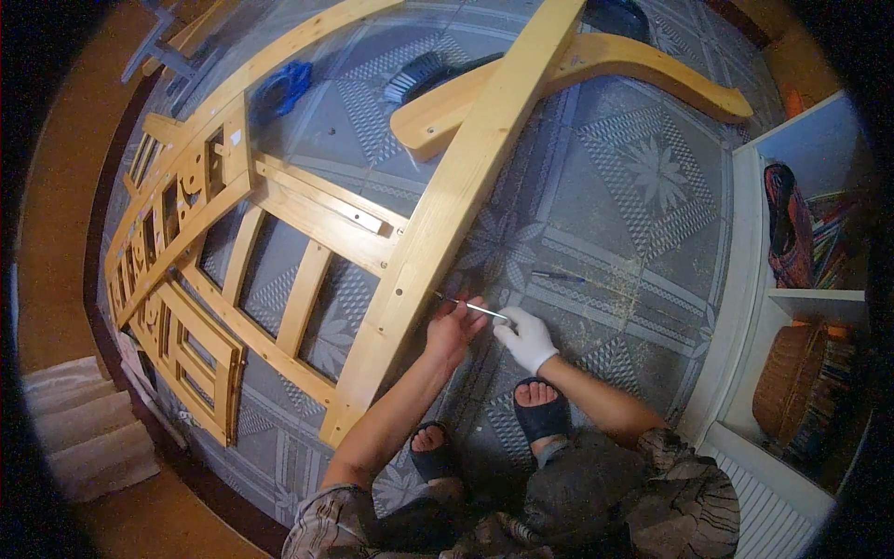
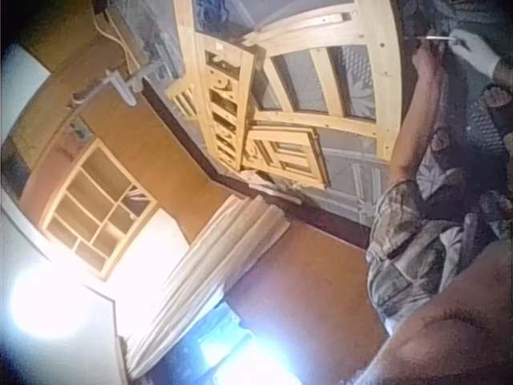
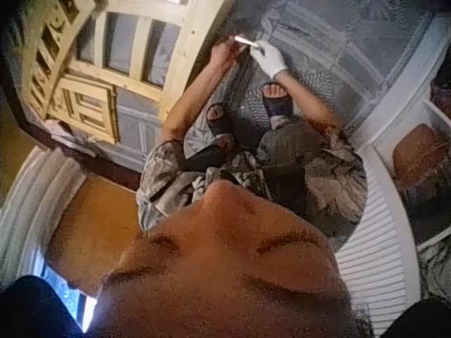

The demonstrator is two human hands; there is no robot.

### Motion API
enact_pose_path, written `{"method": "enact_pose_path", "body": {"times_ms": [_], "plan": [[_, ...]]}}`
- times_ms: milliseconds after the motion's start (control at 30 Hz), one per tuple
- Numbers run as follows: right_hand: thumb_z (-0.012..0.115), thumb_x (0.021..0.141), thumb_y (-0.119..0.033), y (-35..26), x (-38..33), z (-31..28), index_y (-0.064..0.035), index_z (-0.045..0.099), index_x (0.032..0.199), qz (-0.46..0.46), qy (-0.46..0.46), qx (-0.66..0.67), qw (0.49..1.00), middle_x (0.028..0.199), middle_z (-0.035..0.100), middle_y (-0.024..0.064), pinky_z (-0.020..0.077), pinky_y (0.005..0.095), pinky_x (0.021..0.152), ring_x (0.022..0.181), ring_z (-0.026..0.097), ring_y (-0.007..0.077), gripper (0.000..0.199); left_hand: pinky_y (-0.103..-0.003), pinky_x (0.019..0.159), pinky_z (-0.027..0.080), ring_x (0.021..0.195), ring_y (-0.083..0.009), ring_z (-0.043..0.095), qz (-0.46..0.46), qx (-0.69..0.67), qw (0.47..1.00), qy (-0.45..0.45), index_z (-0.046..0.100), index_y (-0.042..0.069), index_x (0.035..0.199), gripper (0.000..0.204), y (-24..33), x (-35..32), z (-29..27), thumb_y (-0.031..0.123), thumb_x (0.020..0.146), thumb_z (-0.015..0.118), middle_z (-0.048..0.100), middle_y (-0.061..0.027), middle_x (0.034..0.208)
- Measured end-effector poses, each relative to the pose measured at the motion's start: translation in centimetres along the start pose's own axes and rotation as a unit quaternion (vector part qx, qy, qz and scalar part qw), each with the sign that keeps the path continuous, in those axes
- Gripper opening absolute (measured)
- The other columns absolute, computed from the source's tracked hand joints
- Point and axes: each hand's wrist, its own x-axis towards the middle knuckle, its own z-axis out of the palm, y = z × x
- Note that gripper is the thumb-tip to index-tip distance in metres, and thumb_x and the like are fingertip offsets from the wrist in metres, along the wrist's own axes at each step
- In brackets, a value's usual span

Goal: The person uses a tool to screw components of a wooden frame together while working on a tiled floor.

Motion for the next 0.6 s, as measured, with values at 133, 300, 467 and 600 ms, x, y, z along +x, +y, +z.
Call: {"method": "enact_pose_path", "body": {"times_ms": [133,300,467,600], "plan": [[0.051,0.076,-0.025,-0.2,0.3,-0.5,-0.0051,0.054,0.082,-0.189,0.104,-0.262,0.941,0.067,0.052,0.0096,0.0401,0.0353,0.058,0.064,0.053,0.0205,0.021,-0.034,0.079,0.044,0.095,-0.0224,0.05,-0.005,-0.048,0.999,-0.002,0.038,0.003,0.107,0.023,0.3,0.1,-0.2,0.011,0.087,0.033,0.05,-0.012,0.103],[0.048,0.079,-0.031,1.8,0.9,-0.5,-0.0058,0.054,0.081,0.212,-0.107,0.307,0.922,0.062,0.049,0.0093,0.0393,0.0346,0.055,0.059,0.051,0.0211,0.026,-0.034,0.077,0.044,0.094,-0.0226,0.05,0.014,-0.016,1.0,0.008,0.039,0.005,0.106,0.021,-0.1,0.1,-0.3,0.013,0.087,0.035,0.051,-0.0113,0.101],[0.046,0.079,-0.031,3.1,1.3,-0.4,-0.0076,0.054,0.079,0.045,-0.133,0.06,0.988,0.06,0.047,0.0095,0.0392,0.0343,0.054,0.057,0.051,0.0208,0.025,-0.032,0.074,0.044,0.093,-0.0213,0.051,0.013,0.017,0.999,0.027,0.039,0.006,0.107,0.022,-0.3,0.1,-0.7,0.014,0.087,0.036,0.051,-0.0095,0.101],[0.048,0.078,-0.029,2.3,1.1,0.2,-0.0066,0.054,0.077,-0.221,0.006,-0.37,0.902,0.06,0.047,0.0104,0.039,0.0362,0.055,0.057,0.049,0.0262,0.023,-0.031,0.073,0.044,0.092,-0.019,0.051,0.013,0.011,0.999,0.033,0.04,0.007,0.108,0.022,-0.1,0.3,-1.1,0.015,0.087,0.036,0.052,-0.0074,0.101]]}}
